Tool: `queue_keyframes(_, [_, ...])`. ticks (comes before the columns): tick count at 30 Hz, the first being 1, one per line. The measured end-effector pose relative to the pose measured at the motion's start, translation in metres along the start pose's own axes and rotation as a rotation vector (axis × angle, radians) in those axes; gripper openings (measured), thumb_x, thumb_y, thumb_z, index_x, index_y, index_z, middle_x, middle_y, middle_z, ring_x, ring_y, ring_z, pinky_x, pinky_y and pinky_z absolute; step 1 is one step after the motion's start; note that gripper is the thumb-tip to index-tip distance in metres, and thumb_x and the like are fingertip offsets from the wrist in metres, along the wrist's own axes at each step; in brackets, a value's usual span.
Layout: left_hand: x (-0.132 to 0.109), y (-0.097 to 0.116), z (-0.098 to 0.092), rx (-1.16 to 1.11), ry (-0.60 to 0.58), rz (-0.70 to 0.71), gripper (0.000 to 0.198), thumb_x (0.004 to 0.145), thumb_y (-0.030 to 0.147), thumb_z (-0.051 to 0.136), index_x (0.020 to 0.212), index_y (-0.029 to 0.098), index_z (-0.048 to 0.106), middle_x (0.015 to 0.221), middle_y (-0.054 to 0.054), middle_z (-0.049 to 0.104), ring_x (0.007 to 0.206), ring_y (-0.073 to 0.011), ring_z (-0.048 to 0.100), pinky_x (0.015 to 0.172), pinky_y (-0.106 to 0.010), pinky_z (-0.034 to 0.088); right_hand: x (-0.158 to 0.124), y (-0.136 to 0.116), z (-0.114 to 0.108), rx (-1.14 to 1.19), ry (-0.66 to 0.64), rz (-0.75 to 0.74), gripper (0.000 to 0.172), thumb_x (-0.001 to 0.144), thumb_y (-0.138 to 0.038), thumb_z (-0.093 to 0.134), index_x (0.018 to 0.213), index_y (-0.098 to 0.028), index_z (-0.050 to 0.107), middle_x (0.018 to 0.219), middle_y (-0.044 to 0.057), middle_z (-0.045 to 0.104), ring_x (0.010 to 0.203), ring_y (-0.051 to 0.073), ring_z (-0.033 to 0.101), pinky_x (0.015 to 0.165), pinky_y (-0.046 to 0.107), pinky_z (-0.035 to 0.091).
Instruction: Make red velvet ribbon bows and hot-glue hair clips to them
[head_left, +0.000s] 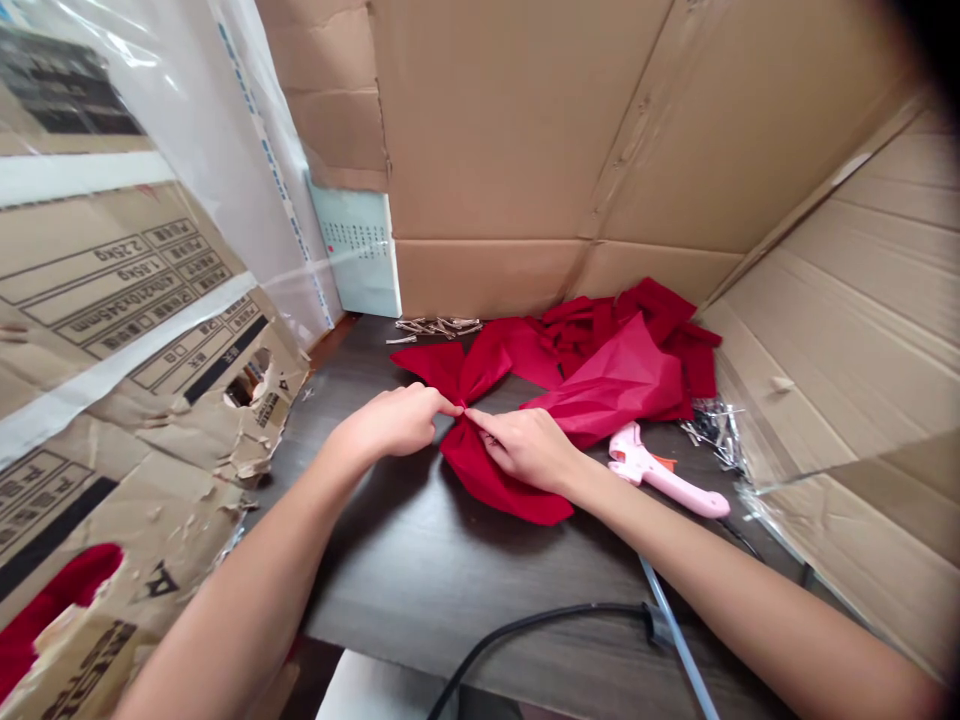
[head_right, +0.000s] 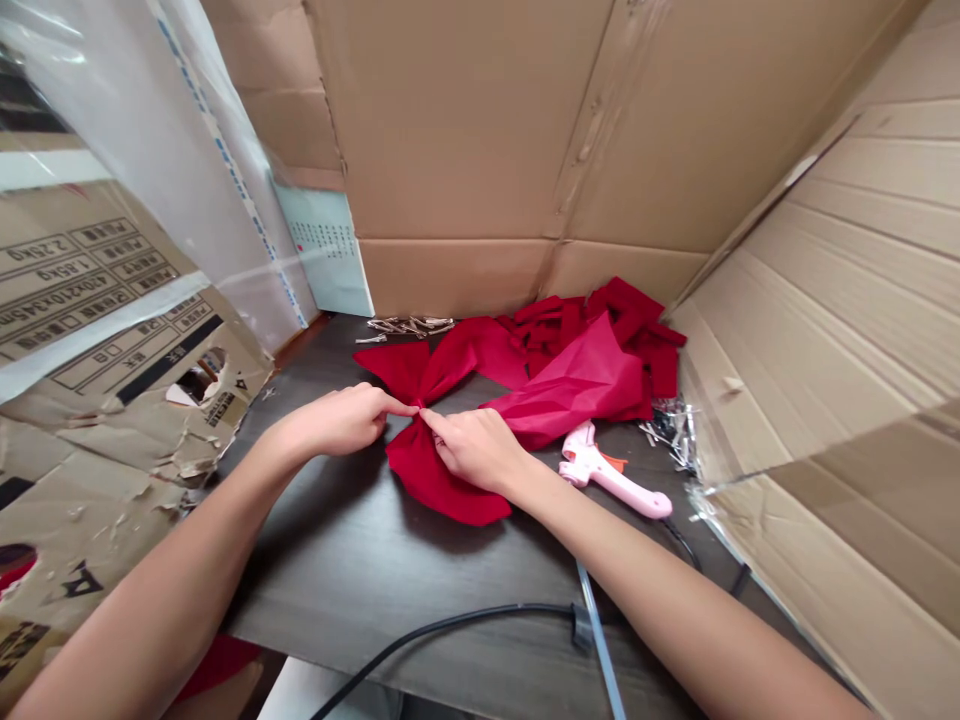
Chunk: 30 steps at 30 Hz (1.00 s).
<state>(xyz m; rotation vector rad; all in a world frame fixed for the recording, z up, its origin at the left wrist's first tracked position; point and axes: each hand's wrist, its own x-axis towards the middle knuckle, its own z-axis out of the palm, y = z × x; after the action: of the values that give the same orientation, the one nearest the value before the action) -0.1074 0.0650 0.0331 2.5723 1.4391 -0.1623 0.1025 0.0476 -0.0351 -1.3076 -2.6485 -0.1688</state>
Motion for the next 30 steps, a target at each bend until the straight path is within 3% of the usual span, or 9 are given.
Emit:
queue_keyframes(11, [0.001, 0.016, 0.000, 0.063, 0.070, -0.104, 0.061, 0.083, 0.014, 0.040, 0.136, 0.040, 0.058, 0.126, -0.010, 0.069, 0.112, -0.0347, 0.066, 0.084, -0.047, 0.054, 0.000, 0.001, -0.005, -0.043, -0.053, -0.029, 0.050, 0.092, -0.018, 0.045, 0.142, -0.019, 0.054, 0.094, 0.008, 0.078, 0.077, 0.022, 0.070, 0.058, 0.031, 0.032])
queue_keyframes(17, [0.002, 0.022, 0.003, 0.007, 0.021, -0.175, 0.058, 0.086, 0.018, 0.042, 0.138, 0.039, 0.056, 0.130, -0.011, 0.066, 0.112, -0.0363, 0.066, 0.086, -0.048, 0.052, 0.001, 0.001, -0.005, -0.003, -0.051, 0.014, 0.049, 0.092, -0.020, 0.047, 0.140, -0.024, 0.056, 0.091, 0.008, 0.078, 0.075, 0.021, 0.069, 0.059, 0.029, 0.035])
queue_keyframes(24, [0.005, 0.024, 0.000, -0.041, 0.015, -0.230, 0.050, 0.087, 0.021, 0.045, 0.131, 0.037, 0.062, 0.132, -0.010, 0.065, 0.113, -0.0359, 0.065, 0.089, -0.048, 0.051, 0.002, 0.003, -0.005, 0.013, -0.058, 0.024, 0.049, 0.092, -0.022, 0.046, 0.140, -0.026, 0.058, 0.091, 0.008, 0.078, 0.073, 0.022, 0.069, 0.059, 0.029, 0.035])
queue_keyframes(30, [0.007, 0.033, -0.002, 0.019, 0.050, -0.245, 0.041, 0.089, 0.028, 0.044, 0.122, 0.029, 0.070, 0.121, -0.013, 0.071, 0.105, -0.0364, 0.069, 0.085, -0.048, 0.053, 0.004, 0.004, -0.007, 0.046, -0.082, 0.029, 0.049, 0.091, -0.021, 0.048, 0.139, -0.026, 0.059, 0.093, 0.008, 0.078, 0.076, 0.022, 0.069, 0.060, 0.029, 0.037])
